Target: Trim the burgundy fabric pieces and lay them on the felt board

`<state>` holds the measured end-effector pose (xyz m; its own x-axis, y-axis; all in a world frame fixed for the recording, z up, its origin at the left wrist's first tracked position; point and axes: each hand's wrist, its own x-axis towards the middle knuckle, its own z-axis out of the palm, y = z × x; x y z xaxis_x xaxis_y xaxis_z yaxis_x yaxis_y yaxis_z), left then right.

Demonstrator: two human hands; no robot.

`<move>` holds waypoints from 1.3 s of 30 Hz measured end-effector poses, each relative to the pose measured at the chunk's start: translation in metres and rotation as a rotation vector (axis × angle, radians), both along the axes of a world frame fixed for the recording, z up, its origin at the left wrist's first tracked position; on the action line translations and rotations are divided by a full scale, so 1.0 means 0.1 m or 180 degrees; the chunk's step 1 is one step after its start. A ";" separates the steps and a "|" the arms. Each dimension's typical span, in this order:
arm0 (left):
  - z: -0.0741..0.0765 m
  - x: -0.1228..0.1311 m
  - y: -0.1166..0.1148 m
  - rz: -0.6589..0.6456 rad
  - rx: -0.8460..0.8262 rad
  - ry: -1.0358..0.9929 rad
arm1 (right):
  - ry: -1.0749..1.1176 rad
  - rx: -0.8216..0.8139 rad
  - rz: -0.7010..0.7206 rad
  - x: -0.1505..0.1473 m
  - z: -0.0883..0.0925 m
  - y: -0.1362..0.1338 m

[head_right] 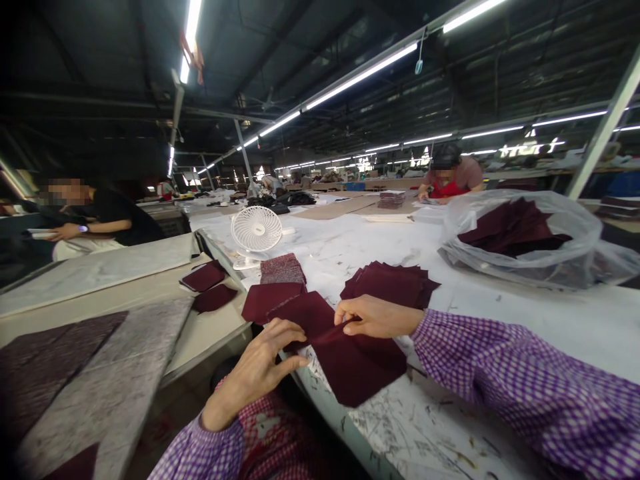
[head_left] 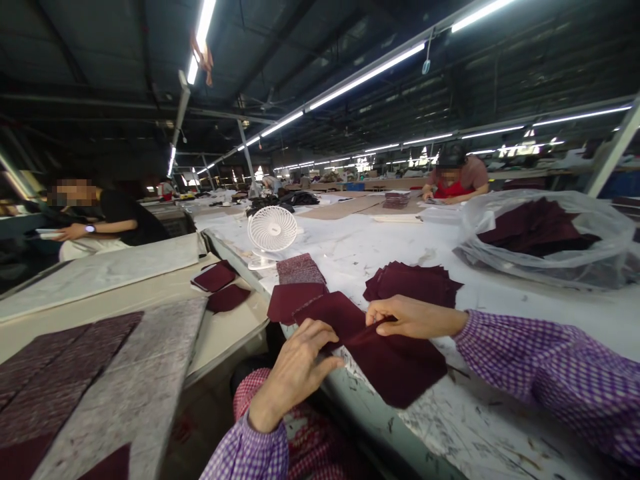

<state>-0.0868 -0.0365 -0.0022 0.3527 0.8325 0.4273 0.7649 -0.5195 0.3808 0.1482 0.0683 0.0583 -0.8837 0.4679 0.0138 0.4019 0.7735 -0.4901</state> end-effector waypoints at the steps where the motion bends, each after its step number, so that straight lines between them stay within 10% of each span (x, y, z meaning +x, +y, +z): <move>1: -0.01 -0.02 0.01 -0.0016 -0.0014 -0.0075 | 0.0025 0.0032 0.0024 0.03 0.04 0.04; 6: -0.09 -0.11 0.08 -0.0234 0.0045 -0.0445 | 0.0230 0.0301 -0.0799 0.38 0.14 0.47; 11: -0.15 -0.12 0.14 -0.0172 -0.0029 -0.1099 | -0.0154 0.1841 -0.2115 0.69 -0.02 0.87; 18: -0.04 0.15 0.05 0.0067 0.0083 -0.1470 | -0.0160 0.1636 0.0218 0.04 -0.11 0.12; 26: 0.04 0.19 -0.01 -0.0159 -0.0221 -0.1258 | 0.0565 0.2544 0.0048 -0.31 -0.25 -0.21; 34: -0.10 -0.29 0.59 0.0746 0.0446 -0.0767 | 0.0158 0.1539 0.0520 -0.28 -0.41 -0.03; 39: -0.14 -0.39 0.80 0.0724 0.0158 -0.0033 | 0.1463 -0.0031 -0.1209 -0.08 -0.29 0.25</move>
<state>-0.1259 0.0431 -0.0163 0.1536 0.8679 0.4724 0.8607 -0.3524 0.3675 0.1398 0.0936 0.0297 -0.5588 0.7521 0.3495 0.3944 0.6117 -0.6858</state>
